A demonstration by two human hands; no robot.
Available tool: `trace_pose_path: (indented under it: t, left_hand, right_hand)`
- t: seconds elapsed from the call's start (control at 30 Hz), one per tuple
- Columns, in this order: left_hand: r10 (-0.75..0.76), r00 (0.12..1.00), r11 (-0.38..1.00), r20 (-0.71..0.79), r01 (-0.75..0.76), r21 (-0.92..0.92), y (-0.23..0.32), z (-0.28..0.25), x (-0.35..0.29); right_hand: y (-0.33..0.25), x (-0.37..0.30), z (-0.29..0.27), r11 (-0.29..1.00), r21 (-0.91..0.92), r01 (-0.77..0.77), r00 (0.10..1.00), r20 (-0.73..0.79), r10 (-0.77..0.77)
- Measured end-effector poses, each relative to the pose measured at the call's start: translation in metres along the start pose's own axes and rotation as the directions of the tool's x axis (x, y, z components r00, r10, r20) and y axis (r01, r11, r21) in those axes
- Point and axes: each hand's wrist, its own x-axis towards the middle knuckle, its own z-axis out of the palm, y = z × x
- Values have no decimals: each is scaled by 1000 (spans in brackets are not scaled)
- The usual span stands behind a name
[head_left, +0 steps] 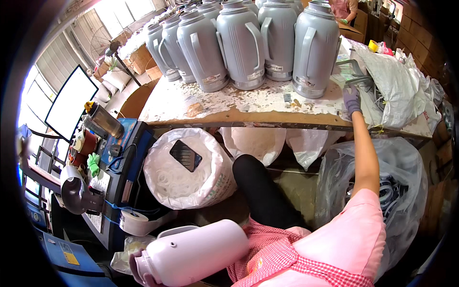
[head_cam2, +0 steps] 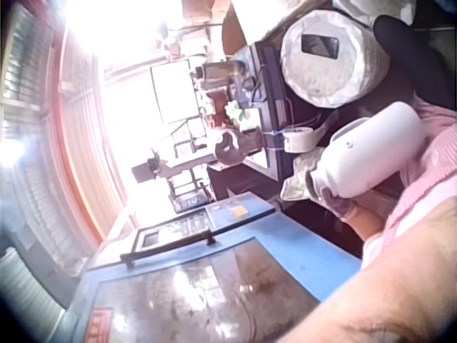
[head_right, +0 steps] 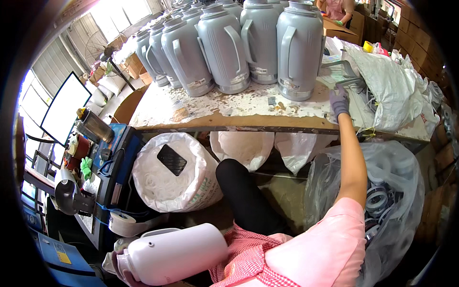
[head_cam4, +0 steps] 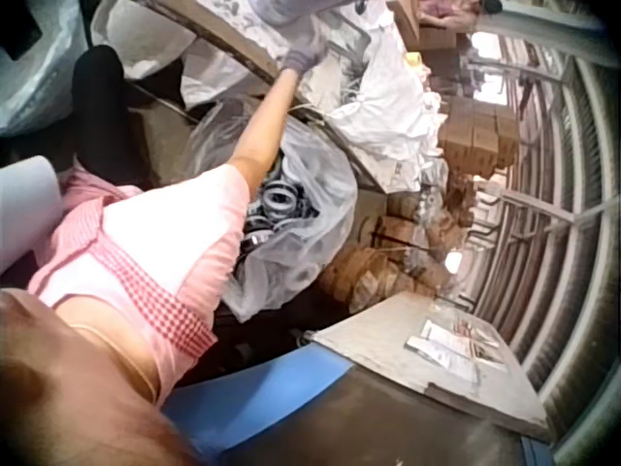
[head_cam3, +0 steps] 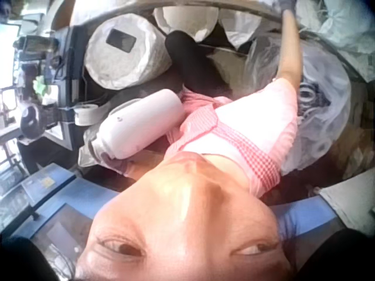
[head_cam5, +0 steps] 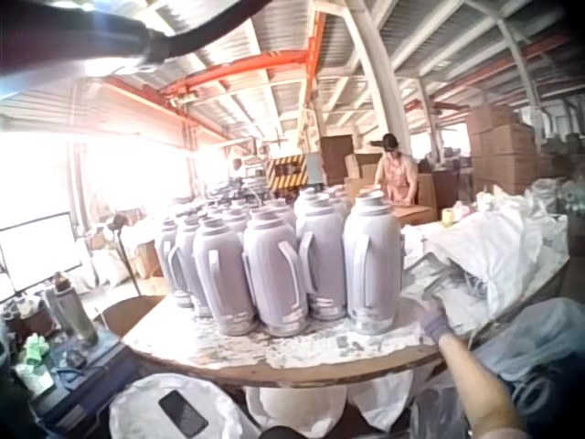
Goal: The person assembles white electric kettles by attaching metal base rings and applying labels. They pick up a kettle, retrieve a base ring from a bag, screw it onto the bottom, and then apply a label to the side before placing the finished unit on a table.
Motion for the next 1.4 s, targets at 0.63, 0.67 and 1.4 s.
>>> trace_pose_path:
  t: [0.63, 0.67, 1.4]
  left_hand:
    - [-69, 982, 912, 174, -8, 410, 29, 55, 19]
    - [-73, 985, 909, 155, 1, 417, 29, 57, 14]
    - [248, 945, 881, 215, -312, 355, 26, 69, -12]
  right_hand:
    - [65, 50, 17, 800, -590, 106, 986, 164, -10]
    - [50, 28, 7, 886, -452, 100, 992, 112, -55]
    - [4, 16, -46, 826, -536, 173, 983, 47, -176]
